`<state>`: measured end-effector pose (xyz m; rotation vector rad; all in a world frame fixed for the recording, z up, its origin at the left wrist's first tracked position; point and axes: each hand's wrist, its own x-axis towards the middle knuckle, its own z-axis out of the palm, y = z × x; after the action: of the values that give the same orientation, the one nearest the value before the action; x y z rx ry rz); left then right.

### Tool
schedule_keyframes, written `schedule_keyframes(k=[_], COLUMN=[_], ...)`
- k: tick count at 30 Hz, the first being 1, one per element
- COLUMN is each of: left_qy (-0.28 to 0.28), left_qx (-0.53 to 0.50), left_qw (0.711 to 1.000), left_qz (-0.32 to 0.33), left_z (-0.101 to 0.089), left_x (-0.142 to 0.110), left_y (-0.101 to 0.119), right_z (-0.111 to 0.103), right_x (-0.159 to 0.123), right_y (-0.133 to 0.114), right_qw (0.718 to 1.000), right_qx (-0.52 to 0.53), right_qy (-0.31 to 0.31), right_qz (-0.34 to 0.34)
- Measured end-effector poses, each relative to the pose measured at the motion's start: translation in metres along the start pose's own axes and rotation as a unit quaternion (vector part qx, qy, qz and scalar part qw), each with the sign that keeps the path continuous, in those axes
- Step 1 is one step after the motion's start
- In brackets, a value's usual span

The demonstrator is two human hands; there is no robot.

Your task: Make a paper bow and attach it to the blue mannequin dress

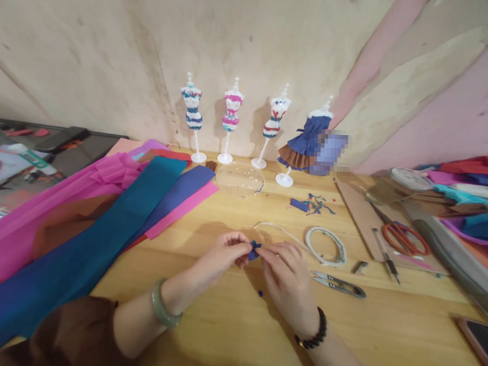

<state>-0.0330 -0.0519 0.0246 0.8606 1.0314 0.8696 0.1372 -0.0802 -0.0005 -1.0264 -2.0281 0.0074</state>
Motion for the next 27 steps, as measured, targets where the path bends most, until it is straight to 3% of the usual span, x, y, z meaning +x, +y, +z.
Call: schedule_keyframes(k=[11, 27], left_qy=[-0.003, 0.009], left_qx=[0.057, 0.057], left_qw=[0.998, 0.998], left_qz=[0.038, 0.014], left_z=[0.0010, -0.0016], left_x=[-0.0020, 0.0008], left_y=[0.0004, -0.0027], right_z=[0.0009, -0.0002], right_x=[0.0018, 0.0038], right_y=[-0.0021, -0.0039], right_qw=[1.000, 1.000], right_qx=[-0.018, -0.019], right_qy=[0.001, 0.006], right_qz=[0.006, 0.008])
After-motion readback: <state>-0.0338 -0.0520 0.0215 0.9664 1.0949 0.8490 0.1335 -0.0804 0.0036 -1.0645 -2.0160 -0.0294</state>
